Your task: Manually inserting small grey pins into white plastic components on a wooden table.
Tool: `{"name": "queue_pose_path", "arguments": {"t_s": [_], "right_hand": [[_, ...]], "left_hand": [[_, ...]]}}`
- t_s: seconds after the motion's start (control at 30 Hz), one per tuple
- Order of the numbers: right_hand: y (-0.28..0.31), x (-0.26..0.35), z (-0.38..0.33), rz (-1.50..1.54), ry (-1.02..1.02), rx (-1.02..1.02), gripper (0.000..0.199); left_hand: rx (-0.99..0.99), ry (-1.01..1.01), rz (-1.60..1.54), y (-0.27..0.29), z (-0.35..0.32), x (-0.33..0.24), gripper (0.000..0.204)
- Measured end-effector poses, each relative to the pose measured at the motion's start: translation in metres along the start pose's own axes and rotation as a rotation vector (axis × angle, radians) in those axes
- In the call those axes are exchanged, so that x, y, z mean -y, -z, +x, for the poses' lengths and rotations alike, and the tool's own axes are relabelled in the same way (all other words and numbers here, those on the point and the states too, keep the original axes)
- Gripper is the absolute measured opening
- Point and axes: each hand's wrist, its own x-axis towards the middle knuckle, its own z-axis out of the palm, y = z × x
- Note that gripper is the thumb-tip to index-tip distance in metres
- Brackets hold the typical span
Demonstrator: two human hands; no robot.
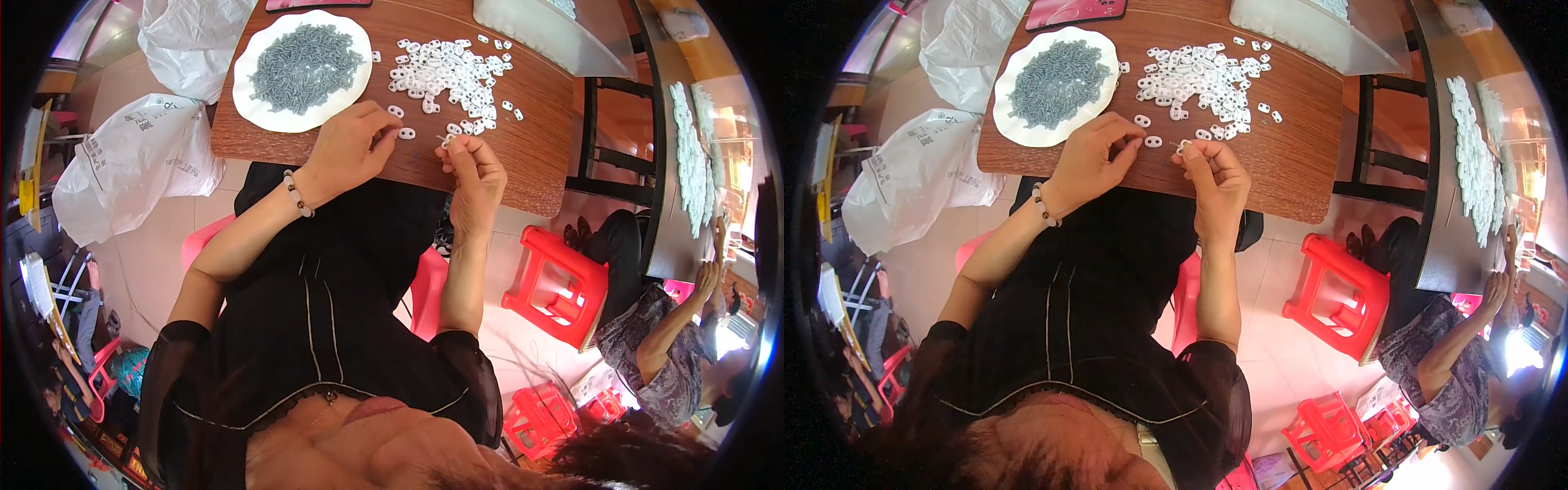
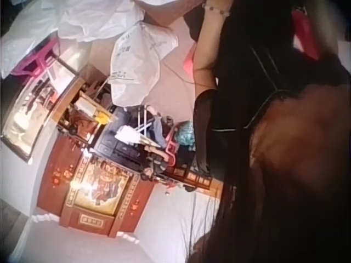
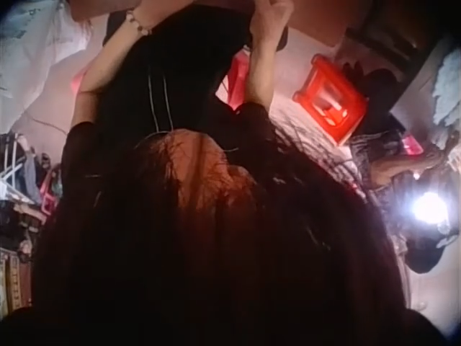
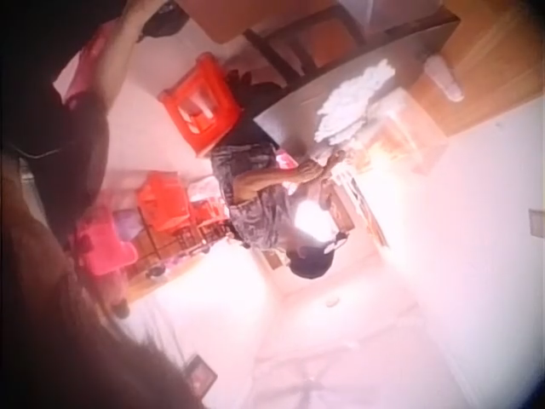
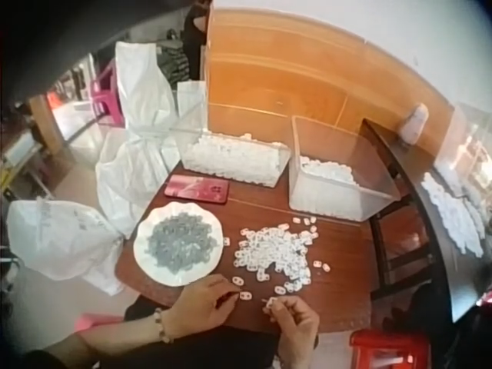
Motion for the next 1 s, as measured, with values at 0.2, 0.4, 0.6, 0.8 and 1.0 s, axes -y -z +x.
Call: {"name": "queue_pose_path", "arguments": {"t_s": [0.2,0.4,0.6,0.8,1.0], "right_hand": [[0.002,0.001,-0.001,-0.001,0.014,0.005,0.011],[0.004,0.001,0.000,0.010,0.014,0.010,0.011],[0.003,0.002,0.000,-0.001,0.011,0.009,0.012],[0.005,0.002,0.000,-0.001,0.019,0.029,0.012],[0.006,0.002,-0.002,0.066,-0.009,0.052,0.012]], "left_hand": [[0.040,-0.166,0.184,-0.008,0.007,0.000,0.020],[0.038,-0.193,0.202,-0.011,0.005,0.004,0.021],[0.076,-0.074,0.098,-0.010,0.009,0.000,0.012],[0.098,0.214,-0.454,-0.011,0.010,0.001,0.018],[0.231,0.446,-0.806,0.000,0.009,-0.004,0.020]]}}
